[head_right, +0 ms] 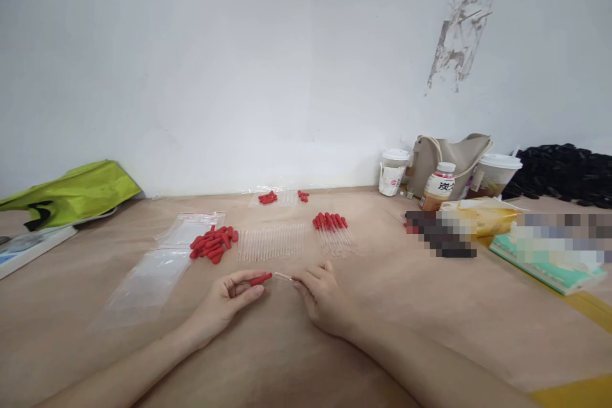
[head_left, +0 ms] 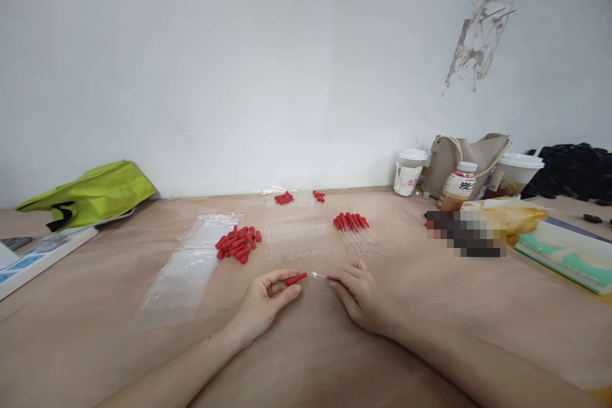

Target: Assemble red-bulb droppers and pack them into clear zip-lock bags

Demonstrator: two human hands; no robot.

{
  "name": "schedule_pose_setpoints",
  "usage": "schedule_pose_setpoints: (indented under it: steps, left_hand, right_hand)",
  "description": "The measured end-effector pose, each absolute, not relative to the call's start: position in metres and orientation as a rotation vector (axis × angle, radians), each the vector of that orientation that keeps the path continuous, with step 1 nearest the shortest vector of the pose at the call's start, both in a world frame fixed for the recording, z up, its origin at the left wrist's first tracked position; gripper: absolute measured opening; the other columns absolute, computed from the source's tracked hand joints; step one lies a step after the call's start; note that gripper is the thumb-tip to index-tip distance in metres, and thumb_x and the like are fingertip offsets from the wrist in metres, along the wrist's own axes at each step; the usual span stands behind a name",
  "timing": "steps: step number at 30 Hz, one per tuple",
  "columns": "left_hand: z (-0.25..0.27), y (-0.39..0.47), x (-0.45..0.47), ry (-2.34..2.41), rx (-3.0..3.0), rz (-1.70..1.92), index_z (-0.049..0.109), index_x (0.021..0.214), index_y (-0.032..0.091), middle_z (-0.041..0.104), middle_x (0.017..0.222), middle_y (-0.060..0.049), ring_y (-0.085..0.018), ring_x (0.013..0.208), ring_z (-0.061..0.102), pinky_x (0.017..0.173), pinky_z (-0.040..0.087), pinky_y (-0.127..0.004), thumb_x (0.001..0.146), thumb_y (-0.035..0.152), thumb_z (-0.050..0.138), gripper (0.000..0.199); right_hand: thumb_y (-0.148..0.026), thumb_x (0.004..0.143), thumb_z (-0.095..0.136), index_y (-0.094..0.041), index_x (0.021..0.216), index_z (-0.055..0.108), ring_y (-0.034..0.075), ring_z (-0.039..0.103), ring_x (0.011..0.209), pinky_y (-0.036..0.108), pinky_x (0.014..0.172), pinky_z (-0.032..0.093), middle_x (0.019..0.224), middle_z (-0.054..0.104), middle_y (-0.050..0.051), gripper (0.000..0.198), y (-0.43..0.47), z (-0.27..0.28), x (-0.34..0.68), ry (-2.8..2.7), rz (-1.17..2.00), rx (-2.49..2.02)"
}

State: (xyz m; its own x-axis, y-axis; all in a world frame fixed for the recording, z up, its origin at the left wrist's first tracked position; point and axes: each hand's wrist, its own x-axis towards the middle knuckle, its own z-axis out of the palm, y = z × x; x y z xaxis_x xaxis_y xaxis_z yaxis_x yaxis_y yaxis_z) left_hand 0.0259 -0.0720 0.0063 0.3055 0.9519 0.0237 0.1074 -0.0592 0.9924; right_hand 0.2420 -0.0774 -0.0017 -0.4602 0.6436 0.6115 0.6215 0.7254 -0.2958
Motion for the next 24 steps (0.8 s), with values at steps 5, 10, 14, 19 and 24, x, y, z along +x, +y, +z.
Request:
schedule_pose_setpoints:
  steps: [5,10,14,19,24]
  left_hand:
    - [-0.0008,-0.0682,0.0271,1.053,1.442,0.996,0.059,0.086,0.015,0.069,0.074,-0.003,-0.016,0.066,0.064,0.061,0.048,-0.026,0.069,0.036,0.066,0.028]
    - [-0.0011,-0.0665,0.0267,1.015,1.438,1.043,0.058,0.084,0.015,0.067,0.080,-0.004,-0.016,0.076,0.063,0.074,0.048,-0.030,0.071,0.036,0.065,0.026]
    - [-0.0004,-0.0659,0.0266,0.999,1.414,1.045,0.057,0.084,0.015,0.067,0.082,-0.003,-0.016,0.078,0.063,0.077,0.047,-0.030,0.070,0.035,0.066,0.026]
    - [-0.0025,-0.0642,0.0266,0.965,1.390,1.055,0.058,0.085,0.015,0.066,0.081,-0.002,-0.015,0.077,0.063,0.078,0.047,-0.029,0.070,0.036,0.066,0.027]
    - [-0.0025,-0.0645,0.0263,0.997,1.550,0.997,0.063,0.095,0.015,0.067,0.080,-0.003,-0.016,0.073,0.063,0.071,0.049,-0.027,0.076,0.038,0.059,0.030]
  right_hand:
    - [-0.017,0.087,0.035,-0.017,0.093,0.055,0.014,0.052,0.071,0.030,0.074,0.029,0.079,0.062,0.005,0.021,-0.0790,-0.0045,0.2393,-2.247,0.027,-0.923]
    - [-0.017,0.087,0.034,-0.016,0.093,0.055,0.014,0.053,0.072,0.030,0.073,0.028,0.081,0.062,0.006,0.021,-0.0770,-0.0063,0.2398,-2.229,0.055,-0.952]
    - [-0.017,0.087,0.035,-0.016,0.093,0.055,0.014,0.053,0.072,0.030,0.073,0.028,0.081,0.062,0.006,0.021,-0.0739,-0.0063,0.2394,-2.221,0.046,-0.948]
    - [-0.016,0.086,0.037,-0.016,0.094,0.056,0.013,0.052,0.069,0.030,0.073,0.027,0.079,0.062,0.005,0.021,-0.0714,-0.0078,0.2362,-2.225,0.031,-0.897]
    - [-0.018,0.086,0.038,-0.016,0.094,0.057,0.012,0.051,0.066,0.030,0.071,0.026,0.076,0.063,0.004,0.021,-0.0696,-0.0064,0.2358,-2.208,0.040,-0.842]
